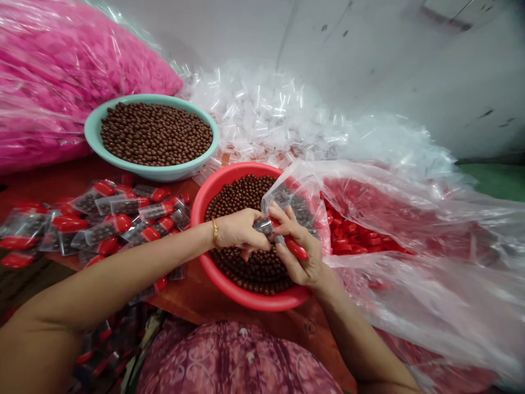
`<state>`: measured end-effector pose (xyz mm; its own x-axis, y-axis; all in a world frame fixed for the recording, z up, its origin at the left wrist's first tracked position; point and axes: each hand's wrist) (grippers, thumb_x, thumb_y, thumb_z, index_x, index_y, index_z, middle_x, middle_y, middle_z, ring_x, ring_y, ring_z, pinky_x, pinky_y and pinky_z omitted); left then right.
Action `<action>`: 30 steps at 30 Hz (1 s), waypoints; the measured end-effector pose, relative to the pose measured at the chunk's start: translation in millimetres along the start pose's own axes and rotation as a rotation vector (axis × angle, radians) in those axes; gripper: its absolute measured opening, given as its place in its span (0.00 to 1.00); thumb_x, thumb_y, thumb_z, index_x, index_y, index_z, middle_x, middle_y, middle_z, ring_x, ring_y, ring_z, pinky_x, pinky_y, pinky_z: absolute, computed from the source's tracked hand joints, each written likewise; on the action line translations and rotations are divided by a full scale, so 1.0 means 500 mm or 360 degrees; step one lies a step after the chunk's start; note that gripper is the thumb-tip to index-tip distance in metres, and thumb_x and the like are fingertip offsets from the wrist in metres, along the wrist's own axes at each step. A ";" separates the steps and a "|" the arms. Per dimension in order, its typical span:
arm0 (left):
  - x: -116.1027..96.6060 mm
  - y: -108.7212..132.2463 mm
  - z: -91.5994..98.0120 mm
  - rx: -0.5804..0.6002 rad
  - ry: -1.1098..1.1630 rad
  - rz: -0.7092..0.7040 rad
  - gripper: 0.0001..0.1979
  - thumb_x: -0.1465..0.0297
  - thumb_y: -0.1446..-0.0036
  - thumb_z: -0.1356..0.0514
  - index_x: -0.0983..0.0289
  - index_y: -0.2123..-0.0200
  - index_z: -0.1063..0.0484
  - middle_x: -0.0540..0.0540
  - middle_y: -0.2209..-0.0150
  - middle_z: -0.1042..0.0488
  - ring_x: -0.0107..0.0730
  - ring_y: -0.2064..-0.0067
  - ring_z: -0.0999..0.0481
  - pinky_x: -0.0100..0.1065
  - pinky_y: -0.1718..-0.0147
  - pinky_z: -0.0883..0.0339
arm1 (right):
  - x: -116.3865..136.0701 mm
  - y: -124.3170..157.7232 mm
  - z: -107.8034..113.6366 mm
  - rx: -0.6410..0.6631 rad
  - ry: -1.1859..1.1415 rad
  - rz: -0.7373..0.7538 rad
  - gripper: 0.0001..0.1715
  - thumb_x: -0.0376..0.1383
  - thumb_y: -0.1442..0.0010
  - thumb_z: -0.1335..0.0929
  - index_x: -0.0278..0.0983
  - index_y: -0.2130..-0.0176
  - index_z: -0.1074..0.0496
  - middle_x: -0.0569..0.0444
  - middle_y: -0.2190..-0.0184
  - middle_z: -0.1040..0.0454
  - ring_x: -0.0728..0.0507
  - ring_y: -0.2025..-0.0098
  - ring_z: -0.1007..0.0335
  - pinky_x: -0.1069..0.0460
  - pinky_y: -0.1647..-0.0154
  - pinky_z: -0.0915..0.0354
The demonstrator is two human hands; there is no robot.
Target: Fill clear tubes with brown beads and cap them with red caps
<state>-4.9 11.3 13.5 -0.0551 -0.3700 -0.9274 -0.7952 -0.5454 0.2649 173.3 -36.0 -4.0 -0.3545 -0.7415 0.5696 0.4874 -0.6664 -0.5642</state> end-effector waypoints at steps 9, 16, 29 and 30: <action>-0.002 -0.004 0.002 0.0020 0.0028 0.0049 0.04 0.72 0.68 0.44 0.65 0.83 0.39 0.43 0.92 0.41 0.18 0.89 0.46 0.22 0.91 0.43 | 0.020 -0.006 -0.018 0.0032 0.0372 -0.0007 0.36 0.33 0.37 0.41 0.39 0.33 0.57 0.45 0.37 0.42 0.41 0.35 0.47 0.38 0.33 0.52; -0.002 -0.010 -0.007 -0.0136 -0.0212 -0.0015 0.05 0.71 0.66 0.45 0.64 0.82 0.39 0.45 0.89 0.40 0.21 0.86 0.42 0.25 0.87 0.45 | 0.017 -0.018 -0.030 -0.0200 -0.0278 -0.0389 0.29 0.48 0.35 0.45 0.40 0.39 0.43 0.47 0.41 0.35 0.40 0.38 0.40 0.39 0.37 0.44; 0.012 0.005 -0.016 -0.0330 -0.1552 -0.0397 0.07 0.68 0.59 0.39 0.64 0.75 0.32 0.50 0.81 0.35 0.30 0.78 0.35 0.30 0.76 0.41 | 0.008 -0.054 -0.032 0.0052 -0.0787 -0.1182 0.36 0.55 0.37 0.46 0.45 0.35 0.50 0.53 0.36 0.42 0.45 0.34 0.50 0.42 0.31 0.59; 0.012 0.003 -0.015 -0.0350 -0.1622 -0.0390 0.08 0.67 0.58 0.39 0.65 0.73 0.31 0.52 0.80 0.33 0.33 0.76 0.33 0.31 0.75 0.40 | 0.007 -0.054 -0.029 0.0070 -0.0665 -0.1107 0.35 0.55 0.36 0.47 0.45 0.35 0.50 0.54 0.35 0.45 0.45 0.33 0.54 0.41 0.31 0.63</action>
<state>-1.9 2.7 10.1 -0.4683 0.5151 -0.7179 -0.7322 -0.6810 -0.0110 147.3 -22.0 4.6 -0.2647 -0.0629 0.9623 0.2993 -0.9539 0.0200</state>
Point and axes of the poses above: each hand's wrist, its own y-axis away from the middle knuckle, its own z-axis out of the back of the hand, x = y × z
